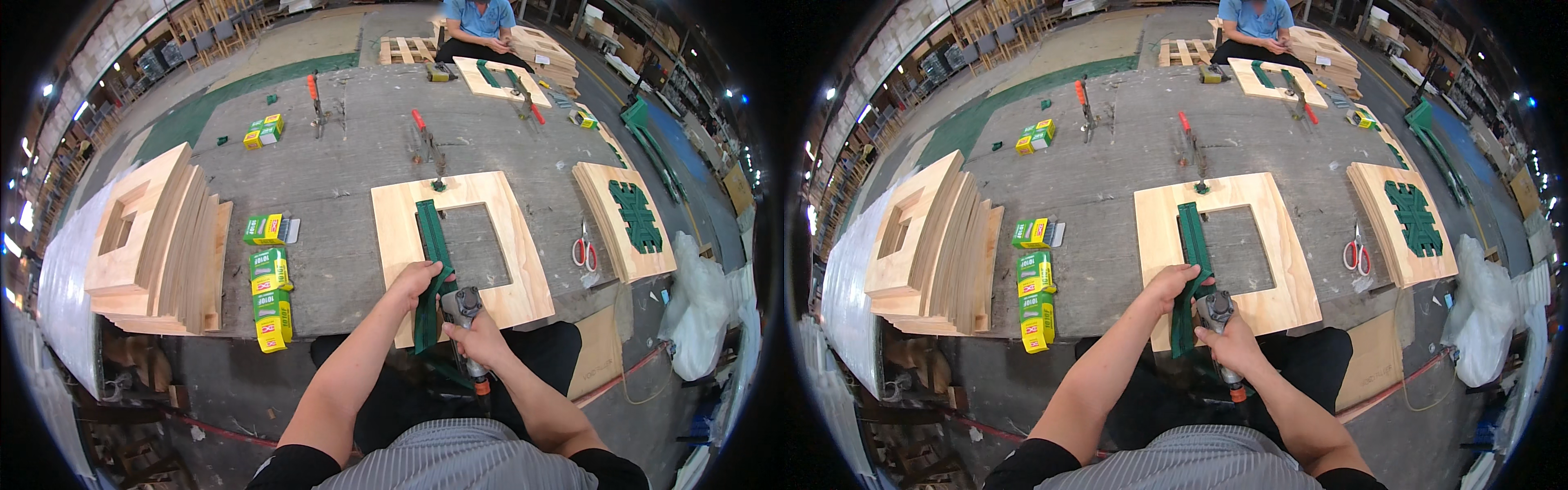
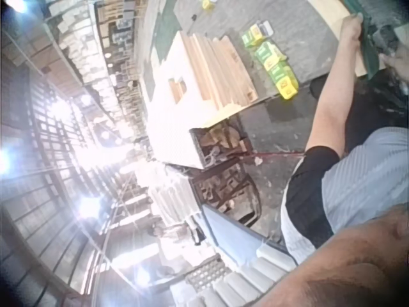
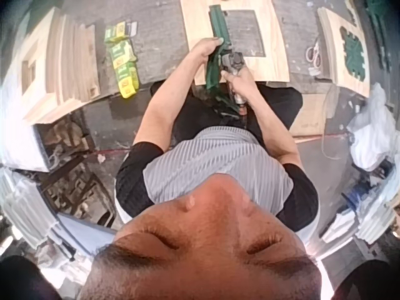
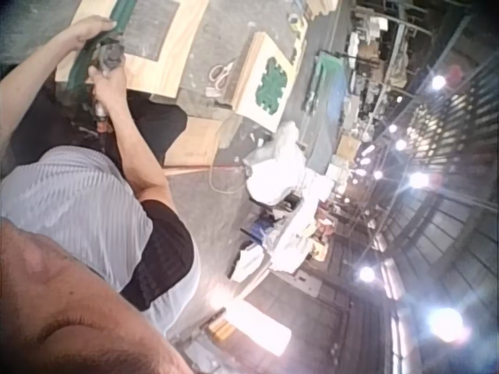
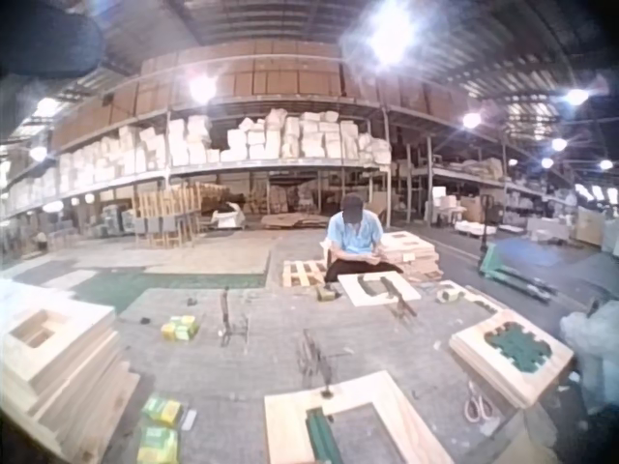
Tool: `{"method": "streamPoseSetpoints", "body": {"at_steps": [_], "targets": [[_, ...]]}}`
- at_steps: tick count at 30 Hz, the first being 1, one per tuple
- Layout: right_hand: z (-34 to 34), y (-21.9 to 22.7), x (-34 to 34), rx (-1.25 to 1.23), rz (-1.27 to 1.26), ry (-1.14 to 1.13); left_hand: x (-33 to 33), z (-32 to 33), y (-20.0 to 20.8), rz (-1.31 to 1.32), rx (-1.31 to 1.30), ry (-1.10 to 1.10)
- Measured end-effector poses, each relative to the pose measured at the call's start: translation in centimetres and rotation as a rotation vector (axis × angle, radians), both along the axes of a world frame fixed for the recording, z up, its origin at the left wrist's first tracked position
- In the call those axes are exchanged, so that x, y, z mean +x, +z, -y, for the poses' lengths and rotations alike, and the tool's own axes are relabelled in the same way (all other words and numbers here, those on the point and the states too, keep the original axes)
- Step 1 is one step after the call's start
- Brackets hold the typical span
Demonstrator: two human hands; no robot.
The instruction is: The person sits on the floor and uses a pneumatic nail gun to attach green plastic strips to a square wooden frame. They repeatedly position the strips and fasten them in place while another worker performs similar tasks nearby.
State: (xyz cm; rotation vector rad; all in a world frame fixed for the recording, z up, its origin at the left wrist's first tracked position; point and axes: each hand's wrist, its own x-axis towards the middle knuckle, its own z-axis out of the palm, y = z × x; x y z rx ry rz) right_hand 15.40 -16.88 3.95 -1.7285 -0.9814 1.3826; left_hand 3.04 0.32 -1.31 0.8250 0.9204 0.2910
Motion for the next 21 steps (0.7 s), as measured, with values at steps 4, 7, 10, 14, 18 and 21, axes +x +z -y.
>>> {"method": "streamPoseSetpoints", "body": {"at_steps": [4,7,10,14,18,21], "targets": [[0.0,-0.2,1.0,-0.025,-0.042,-0.018,0.0,0.3,0.6,-0.019,0.007,0.004],[0.4,-0.8,3.3,0.071,-0.196,-0.133,-0.2,1.6,0.9,-0.095,0.202,0.034],[-0.4,-0.9,7.4,0.068,-0.261,-0.317,-0.4,4.8,0.2,-0.222,0.667,0.063],[-2.3,-1.7,14.4,0.157,-0.403,-0.498,-0.5,9.9,1.7,-0.56,1.134,-0.069],[-6.1,-2.0,19.3,0.159,-0.533,-0.443,-0.7,12.3,2.2,-0.703,1.139,-0.176],[-8.1,-2.6,22.3,0.144,-0.404,-0.417,-0.6,12.9,2.1,-0.71,1.217,-0.209]]}}
